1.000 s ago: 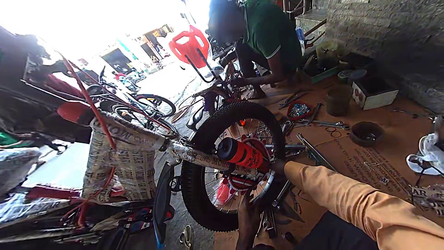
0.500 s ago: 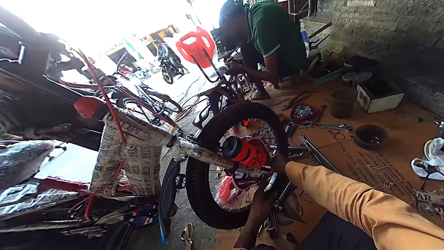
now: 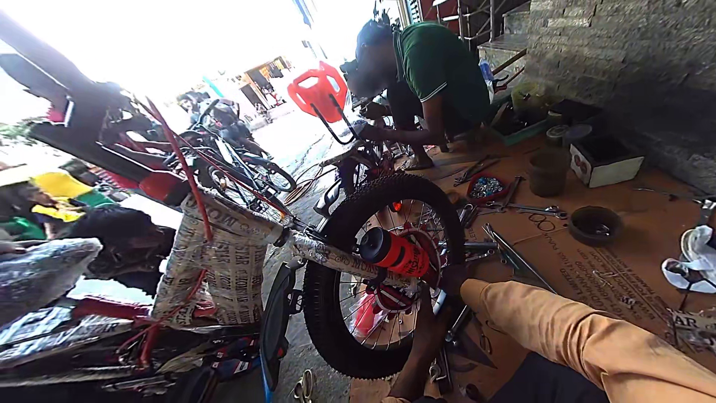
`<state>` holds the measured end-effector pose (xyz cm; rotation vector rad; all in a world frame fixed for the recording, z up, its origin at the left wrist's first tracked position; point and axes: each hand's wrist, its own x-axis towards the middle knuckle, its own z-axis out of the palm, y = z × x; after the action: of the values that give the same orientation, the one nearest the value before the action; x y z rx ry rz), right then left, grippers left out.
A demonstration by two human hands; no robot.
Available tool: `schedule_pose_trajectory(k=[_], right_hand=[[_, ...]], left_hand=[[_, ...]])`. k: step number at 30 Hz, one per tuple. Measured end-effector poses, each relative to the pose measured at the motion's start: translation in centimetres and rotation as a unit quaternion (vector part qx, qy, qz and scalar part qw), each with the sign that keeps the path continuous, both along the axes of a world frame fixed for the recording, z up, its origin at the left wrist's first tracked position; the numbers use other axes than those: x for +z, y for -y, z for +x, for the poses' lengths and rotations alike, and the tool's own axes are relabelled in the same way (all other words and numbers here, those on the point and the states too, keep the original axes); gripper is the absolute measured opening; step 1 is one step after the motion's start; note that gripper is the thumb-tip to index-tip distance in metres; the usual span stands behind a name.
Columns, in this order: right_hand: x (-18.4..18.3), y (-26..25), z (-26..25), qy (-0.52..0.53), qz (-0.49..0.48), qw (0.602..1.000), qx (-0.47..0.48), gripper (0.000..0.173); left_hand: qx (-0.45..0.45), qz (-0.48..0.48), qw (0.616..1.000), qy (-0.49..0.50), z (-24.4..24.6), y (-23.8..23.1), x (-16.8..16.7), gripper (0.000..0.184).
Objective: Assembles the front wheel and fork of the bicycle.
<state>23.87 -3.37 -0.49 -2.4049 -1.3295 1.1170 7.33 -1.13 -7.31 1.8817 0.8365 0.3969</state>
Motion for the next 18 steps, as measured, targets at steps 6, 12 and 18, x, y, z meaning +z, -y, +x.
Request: schedule_pose_trajectory(k=[6, 12, 18], right_hand=[[-5.0, -2.8, 4.2, 0.044, 0.129, 0.981, -0.136, 0.031], [-6.5, -4.0, 4.5, -0.093, 0.229, 0.950, -0.190, 0.033], [-7.3, -4.3, 4.0, -0.185, 0.272, 0.906, -0.265, 0.043]], left_hand=[[0.017, -0.058, 0.998, 0.008, -0.8, 0.1, 0.5, 0.081], [0.012, -0.074, 0.997, 0.029, -1.0, 0.6, 0.6, 0.083], [0.003, -0.096, 0.994, 0.052, -3.0, 1.0, 0.8, 0.073]])
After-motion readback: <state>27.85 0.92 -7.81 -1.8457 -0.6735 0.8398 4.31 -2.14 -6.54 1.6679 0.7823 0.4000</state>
